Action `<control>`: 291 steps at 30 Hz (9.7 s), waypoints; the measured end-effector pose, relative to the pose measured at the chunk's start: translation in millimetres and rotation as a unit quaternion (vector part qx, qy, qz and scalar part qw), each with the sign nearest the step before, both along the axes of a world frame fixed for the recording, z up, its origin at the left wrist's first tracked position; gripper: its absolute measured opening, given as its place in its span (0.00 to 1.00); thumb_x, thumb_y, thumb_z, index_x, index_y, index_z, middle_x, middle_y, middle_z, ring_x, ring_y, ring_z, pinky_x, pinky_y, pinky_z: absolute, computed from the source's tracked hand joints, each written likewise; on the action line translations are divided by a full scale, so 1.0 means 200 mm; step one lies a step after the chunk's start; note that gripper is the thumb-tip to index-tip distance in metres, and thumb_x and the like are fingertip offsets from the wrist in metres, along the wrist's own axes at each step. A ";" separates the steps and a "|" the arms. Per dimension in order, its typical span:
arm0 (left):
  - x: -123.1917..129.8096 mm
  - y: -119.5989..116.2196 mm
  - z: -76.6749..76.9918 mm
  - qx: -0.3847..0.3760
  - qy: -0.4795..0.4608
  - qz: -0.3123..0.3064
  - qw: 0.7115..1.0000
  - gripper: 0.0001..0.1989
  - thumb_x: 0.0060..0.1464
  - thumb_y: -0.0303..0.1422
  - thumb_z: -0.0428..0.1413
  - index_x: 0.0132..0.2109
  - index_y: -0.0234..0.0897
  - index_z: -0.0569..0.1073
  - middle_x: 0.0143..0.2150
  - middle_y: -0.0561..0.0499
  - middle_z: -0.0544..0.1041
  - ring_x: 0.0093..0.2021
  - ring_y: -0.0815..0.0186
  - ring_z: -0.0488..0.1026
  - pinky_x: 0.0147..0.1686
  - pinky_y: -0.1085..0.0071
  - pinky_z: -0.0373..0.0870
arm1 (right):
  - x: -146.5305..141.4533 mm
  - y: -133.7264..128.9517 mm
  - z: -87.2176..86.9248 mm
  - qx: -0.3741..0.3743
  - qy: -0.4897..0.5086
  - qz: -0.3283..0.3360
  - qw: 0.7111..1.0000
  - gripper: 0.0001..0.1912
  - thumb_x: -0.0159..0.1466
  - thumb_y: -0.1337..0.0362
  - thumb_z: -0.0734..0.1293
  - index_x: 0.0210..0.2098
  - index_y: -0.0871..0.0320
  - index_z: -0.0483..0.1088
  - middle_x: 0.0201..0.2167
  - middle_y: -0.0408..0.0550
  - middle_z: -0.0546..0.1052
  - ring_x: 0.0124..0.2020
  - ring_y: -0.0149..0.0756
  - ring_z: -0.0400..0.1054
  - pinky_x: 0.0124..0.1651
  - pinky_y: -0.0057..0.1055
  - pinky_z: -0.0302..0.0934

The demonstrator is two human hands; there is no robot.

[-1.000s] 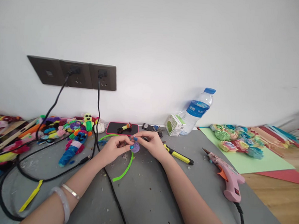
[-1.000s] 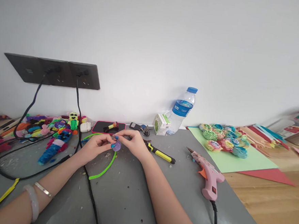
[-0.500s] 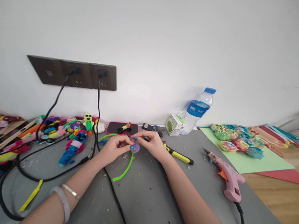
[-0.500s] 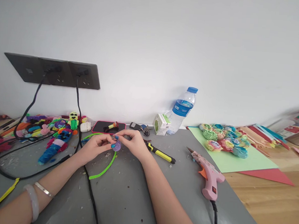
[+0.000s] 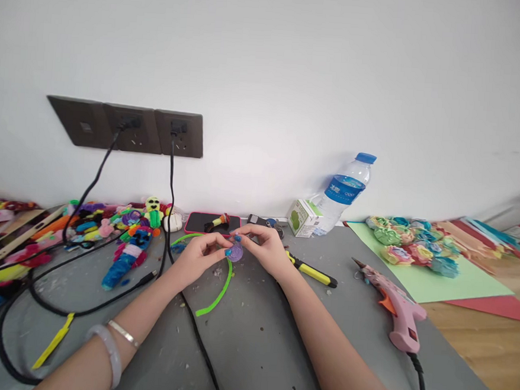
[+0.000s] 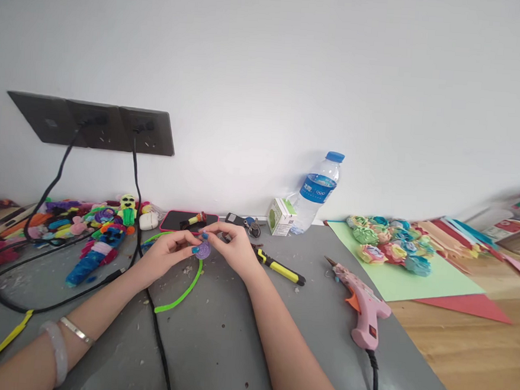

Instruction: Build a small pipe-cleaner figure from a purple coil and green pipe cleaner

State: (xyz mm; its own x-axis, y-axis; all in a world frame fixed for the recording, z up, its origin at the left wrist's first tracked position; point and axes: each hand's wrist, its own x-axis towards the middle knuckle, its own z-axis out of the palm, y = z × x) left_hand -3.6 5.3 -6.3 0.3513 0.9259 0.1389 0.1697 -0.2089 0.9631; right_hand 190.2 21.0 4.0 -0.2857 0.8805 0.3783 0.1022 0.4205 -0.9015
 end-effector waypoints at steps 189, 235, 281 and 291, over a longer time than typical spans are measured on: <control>0.04 -0.03 0.04 -0.112 -0.206 0.085 0.968 0.17 0.57 0.44 0.55 0.28 0.37 0.64 0.32 0.54 0.67 0.26 0.73 0.62 0.25 0.76 0.61 | 0.02 0.04 -0.01 0.004 0.137 -0.149 0.979 0.13 0.59 0.52 0.70 0.33 0.56 0.72 0.29 0.46 0.75 0.33 0.36 0.69 0.37 0.34 0.62; 0.02 -0.02 0.03 0.015 -0.056 0.116 0.992 0.10 0.52 0.40 0.59 0.37 0.38 0.75 0.34 0.49 0.77 0.34 0.64 0.72 0.33 0.72 0.66 | 0.00 0.03 -0.02 0.033 0.037 -0.074 0.996 0.05 0.60 0.61 0.68 0.33 0.56 0.74 0.31 0.47 0.76 0.33 0.36 0.67 0.38 0.33 0.62; 0.01 -0.01 -0.01 0.024 0.004 -0.007 1.000 0.10 0.54 0.37 0.58 0.34 0.34 0.75 0.31 0.50 0.76 0.31 0.66 0.69 0.33 0.72 0.64 | -0.01 0.02 -0.01 -0.019 0.029 0.018 0.999 0.04 0.59 0.64 0.69 0.32 0.58 0.74 0.30 0.45 0.76 0.33 0.33 0.67 0.37 0.30 0.58; 0.02 -0.01 -0.01 0.027 0.006 -0.014 1.000 0.10 0.54 0.38 0.59 0.33 0.34 0.74 0.31 0.50 0.75 0.31 0.67 0.69 0.32 0.72 0.63 | -0.02 0.01 -0.01 -0.027 0.025 0.034 0.999 0.03 0.59 0.66 0.69 0.32 0.58 0.75 0.30 0.45 0.76 0.33 0.33 0.67 0.36 0.30 0.58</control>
